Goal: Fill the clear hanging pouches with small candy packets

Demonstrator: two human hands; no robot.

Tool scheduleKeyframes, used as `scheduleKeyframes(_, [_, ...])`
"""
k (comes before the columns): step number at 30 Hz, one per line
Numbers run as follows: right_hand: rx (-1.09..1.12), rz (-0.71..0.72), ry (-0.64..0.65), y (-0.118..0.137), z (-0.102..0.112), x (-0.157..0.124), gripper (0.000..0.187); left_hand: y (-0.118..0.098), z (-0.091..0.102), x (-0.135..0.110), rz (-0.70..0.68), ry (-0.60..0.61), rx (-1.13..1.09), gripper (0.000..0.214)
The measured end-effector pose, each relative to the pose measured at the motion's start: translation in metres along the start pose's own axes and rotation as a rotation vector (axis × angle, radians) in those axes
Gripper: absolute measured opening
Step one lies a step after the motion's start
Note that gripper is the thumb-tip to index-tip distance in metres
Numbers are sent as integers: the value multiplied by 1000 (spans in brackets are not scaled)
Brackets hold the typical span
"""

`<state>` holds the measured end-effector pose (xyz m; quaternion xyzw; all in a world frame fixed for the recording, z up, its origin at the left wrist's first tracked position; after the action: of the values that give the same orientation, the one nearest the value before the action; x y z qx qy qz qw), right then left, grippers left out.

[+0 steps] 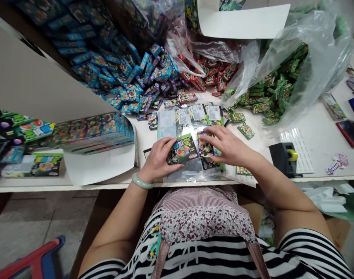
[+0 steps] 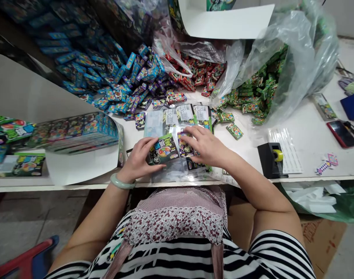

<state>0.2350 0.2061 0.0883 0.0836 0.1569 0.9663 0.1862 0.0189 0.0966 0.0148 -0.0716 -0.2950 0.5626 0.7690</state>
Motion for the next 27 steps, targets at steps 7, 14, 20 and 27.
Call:
scheduleKeyframes(7, [89, 89, 225, -7, -12, -1, 64, -4, -3, -1, -97, 108, -3, 90])
scheduleKeyframes(14, [120, 89, 183, -9, -10, 6, 65, -9, -8, 5, -113, 120, -78, 95])
scheduleKeyframes(20, [240, 21, 126, -15, -13, 8, 80, -9, -11, 5, -60, 39, -109, 91])
scheduleKeyframes(27, [338, -67, 61, -1, -37, 1, 43, -8, -14, 1, -36, -19, -136, 93])
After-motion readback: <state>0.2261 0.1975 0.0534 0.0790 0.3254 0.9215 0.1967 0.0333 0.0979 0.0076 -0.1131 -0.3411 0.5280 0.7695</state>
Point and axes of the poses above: each hand's wrist, its own x-axis towards the middle knuckle, its own z-axis out of the back of the hand, y = z × x, the point moved 5 cm from there along x, towards the middle knuckle, and after that the axes turned 5 degrees about -z, right-handed, at the moved point
